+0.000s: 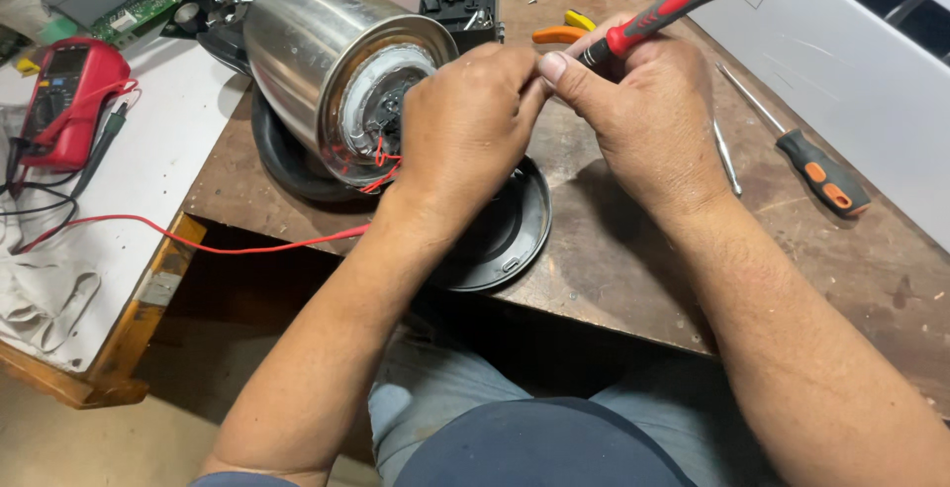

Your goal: The person disassembles a stainless steel electric kettle by unscrewing the base with a screwdriver. They then use a multimeter to test the internal wiring and heating element connections.

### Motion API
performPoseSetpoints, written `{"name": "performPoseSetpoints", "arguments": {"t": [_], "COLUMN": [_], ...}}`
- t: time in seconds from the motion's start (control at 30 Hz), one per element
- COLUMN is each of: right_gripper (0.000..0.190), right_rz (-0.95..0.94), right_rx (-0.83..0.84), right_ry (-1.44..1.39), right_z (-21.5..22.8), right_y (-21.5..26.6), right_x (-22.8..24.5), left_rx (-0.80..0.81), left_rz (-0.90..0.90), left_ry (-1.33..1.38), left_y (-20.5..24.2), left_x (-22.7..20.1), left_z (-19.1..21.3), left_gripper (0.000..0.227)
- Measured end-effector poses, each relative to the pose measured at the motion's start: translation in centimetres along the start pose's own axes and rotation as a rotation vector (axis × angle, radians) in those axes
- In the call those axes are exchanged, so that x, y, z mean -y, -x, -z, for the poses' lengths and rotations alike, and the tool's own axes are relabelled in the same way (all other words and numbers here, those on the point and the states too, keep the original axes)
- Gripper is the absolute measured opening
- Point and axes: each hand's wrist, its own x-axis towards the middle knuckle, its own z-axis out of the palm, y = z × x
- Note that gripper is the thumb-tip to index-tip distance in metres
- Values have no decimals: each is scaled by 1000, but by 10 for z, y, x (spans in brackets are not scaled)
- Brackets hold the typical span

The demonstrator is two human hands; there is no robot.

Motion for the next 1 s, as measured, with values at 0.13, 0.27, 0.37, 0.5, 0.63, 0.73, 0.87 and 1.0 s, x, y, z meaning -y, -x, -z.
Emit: {"name": "performPoseSetpoints", "arguments": {"t": [0.13, 0.27, 0.37, 0.5, 0.63, 0.73, 0.87, 1.0], "right_gripper": [17, 26, 32, 17, 16, 21, 18, 17], "right_rz": [63, -9, 78, -3, -32, 34, 43, -45], "right_rx": [-55, -106, -67, -90, -94, -92, -78, -11], "right_ry": [53, 57, 44, 43, 56, 24, 20, -56], "right_z": [3, 9, 10, 15, 16, 16, 15, 8], "right_y": [-3, -3, -4, -2, 0, -3, -4, 2], "right_x": [1, 2, 8, 12, 11, 7, 14, 15], "left_rx": [270, 90, 374, 103, 86, 137, 51, 195], "left_rz": [-88, -90, 2, -130, -151, 46, 17, 658], "left_ry": [-181, -101, -252, -159, -118, 27, 500, 1437], "left_y": [-16, -23, -16, -21, -20, -19, -1, 24], "left_x": [14, 7, 16, 19, 13, 6, 1, 0], "left_z": [-69, -36, -42, -49, -44, -1, 20, 23], "left_gripper": [21, 28, 35, 31, 32, 29, 22, 24]}}
